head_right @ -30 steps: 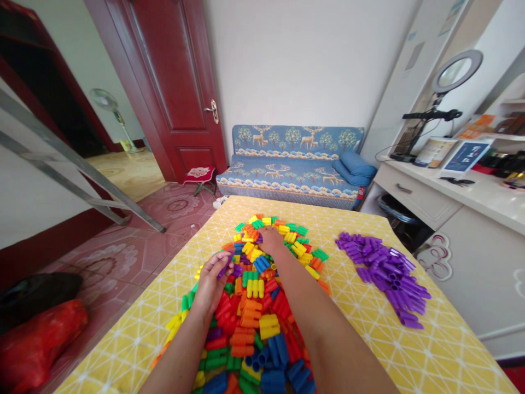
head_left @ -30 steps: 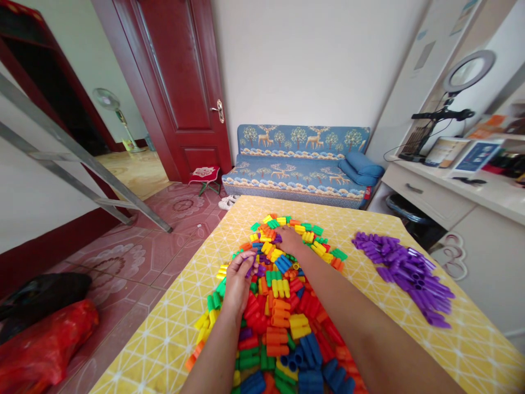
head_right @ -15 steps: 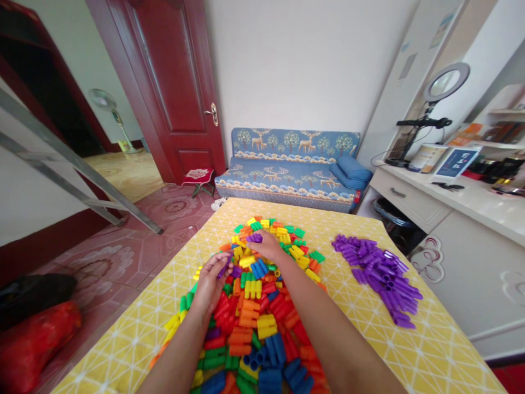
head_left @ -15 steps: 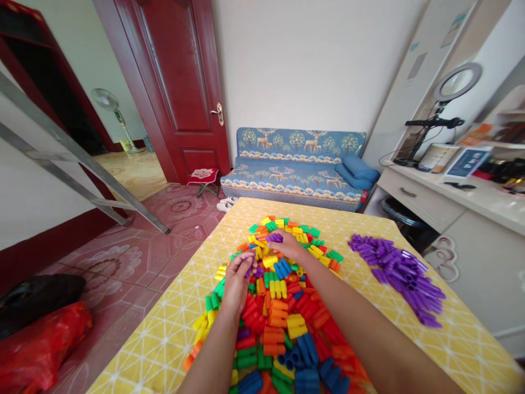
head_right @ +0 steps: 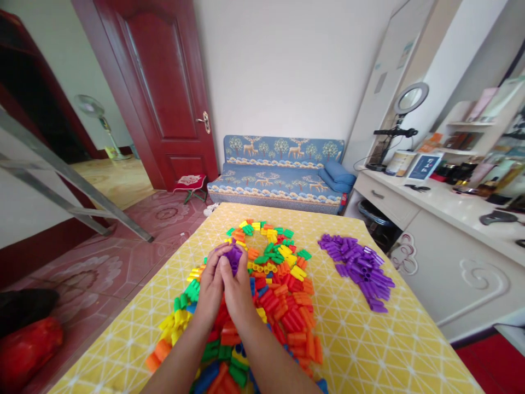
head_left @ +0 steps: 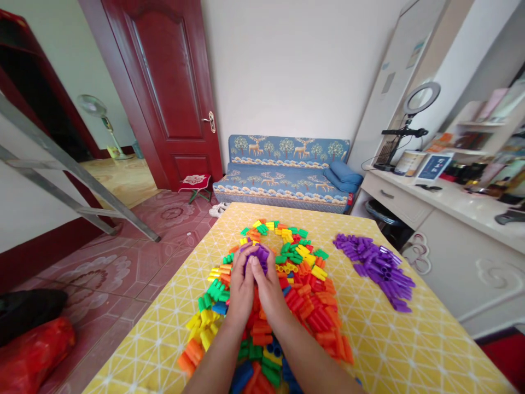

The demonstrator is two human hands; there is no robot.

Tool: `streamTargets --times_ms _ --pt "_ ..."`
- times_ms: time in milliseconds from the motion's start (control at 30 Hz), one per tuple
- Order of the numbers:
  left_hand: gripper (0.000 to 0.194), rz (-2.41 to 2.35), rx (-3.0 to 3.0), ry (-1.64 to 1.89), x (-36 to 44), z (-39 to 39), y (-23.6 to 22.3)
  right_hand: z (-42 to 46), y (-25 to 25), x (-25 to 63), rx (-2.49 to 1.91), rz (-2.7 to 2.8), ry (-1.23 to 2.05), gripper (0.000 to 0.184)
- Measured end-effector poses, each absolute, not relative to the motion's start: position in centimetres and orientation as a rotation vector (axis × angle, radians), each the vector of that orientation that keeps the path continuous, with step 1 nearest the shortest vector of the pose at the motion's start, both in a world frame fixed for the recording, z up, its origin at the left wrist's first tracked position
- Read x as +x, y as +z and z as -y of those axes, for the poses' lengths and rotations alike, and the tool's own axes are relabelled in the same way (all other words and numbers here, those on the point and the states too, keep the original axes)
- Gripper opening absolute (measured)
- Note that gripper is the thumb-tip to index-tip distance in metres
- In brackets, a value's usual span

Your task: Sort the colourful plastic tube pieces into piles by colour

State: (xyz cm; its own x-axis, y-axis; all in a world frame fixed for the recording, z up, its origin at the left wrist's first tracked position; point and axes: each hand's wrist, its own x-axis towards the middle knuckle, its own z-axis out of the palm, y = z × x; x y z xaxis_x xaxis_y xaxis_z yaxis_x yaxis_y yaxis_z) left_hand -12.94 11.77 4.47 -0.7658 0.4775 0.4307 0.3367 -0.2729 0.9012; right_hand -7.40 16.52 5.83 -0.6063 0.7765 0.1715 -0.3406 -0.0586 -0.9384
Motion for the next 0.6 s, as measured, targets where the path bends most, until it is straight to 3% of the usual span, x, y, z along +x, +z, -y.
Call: streamTargets --times_ms 167,400,600 --pt "0.051 -2.038 1.369 1.916 -10.4 -11.0 4.3 -14.4 6.9 -6.2 -0.538 1.045 1.942 0.053" --pt "0.052 -2.304 1.729 1.466 -9.7 -10.8 6.4 -13.5 7.0 -5.2 -0.495 0.581 2.048 0.067" --pt "0.065 -1.922 1.781 1.529 -9.0 -10.5 6.6 -14.5 7.6 -3.0 -0.579 0.522 1.935 0.049"
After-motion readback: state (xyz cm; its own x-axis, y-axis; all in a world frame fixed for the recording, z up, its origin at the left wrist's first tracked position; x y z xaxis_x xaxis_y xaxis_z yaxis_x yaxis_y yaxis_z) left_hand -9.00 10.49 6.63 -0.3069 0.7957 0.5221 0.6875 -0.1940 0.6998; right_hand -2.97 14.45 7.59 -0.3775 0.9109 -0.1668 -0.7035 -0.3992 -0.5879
